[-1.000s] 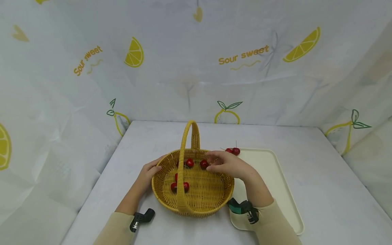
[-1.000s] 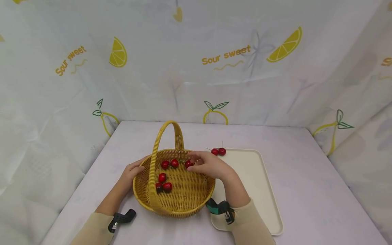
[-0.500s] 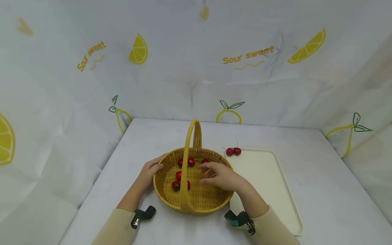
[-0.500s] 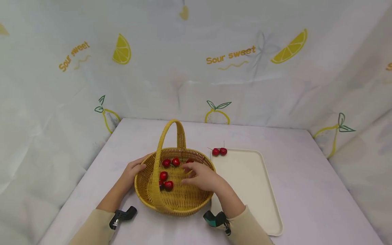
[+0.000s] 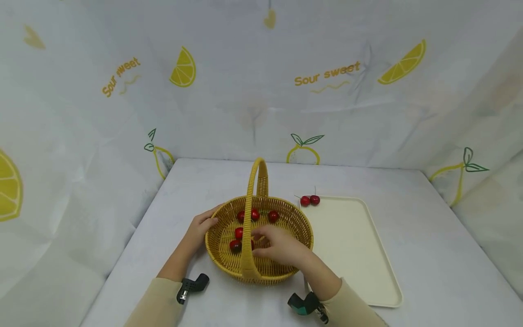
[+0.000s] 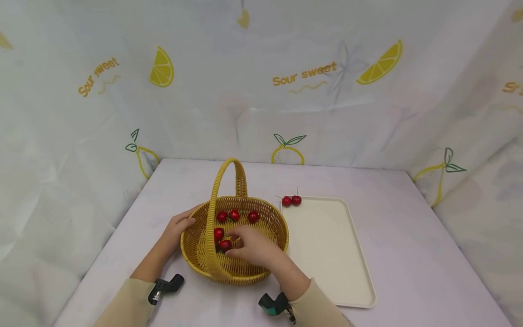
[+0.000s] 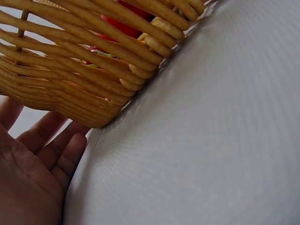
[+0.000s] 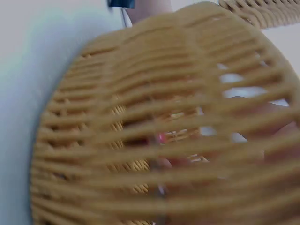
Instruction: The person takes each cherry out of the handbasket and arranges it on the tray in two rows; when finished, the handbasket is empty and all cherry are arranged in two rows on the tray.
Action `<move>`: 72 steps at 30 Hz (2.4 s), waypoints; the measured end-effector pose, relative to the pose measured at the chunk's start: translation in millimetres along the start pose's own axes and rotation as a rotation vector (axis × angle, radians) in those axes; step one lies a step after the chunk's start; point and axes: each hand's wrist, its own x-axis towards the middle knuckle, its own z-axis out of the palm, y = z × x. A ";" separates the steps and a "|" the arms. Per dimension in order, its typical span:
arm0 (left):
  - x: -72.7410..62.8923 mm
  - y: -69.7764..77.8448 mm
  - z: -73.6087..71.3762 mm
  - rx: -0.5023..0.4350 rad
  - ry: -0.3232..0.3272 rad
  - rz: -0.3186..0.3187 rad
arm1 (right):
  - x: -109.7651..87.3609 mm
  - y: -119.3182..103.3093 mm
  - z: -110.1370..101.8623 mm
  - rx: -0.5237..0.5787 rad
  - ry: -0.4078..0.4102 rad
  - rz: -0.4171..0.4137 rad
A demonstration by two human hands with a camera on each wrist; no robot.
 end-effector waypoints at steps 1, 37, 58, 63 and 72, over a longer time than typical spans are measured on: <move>0.1 -0.4 -0.1 0.000 0.003 -0.004 | 1.4 -0.3 2.1 -0.011 0.000 -0.005; -2.9 4.8 1.3 -0.023 -0.005 -0.006 | 12.2 -10.7 19.7 -0.310 0.087 0.077; -0.9 2.3 0.6 -0.012 0.002 -0.010 | -18.2 -30.2 -34.8 -0.208 0.284 -0.012; -1.0 0.9 1.4 -0.009 0.005 -0.017 | -26.2 -33.0 -50.0 -0.176 0.328 -0.015; -0.9 0.6 1.5 -0.010 0.011 -0.022 | -35.9 -28.2 -71.0 -0.168 0.394 -0.053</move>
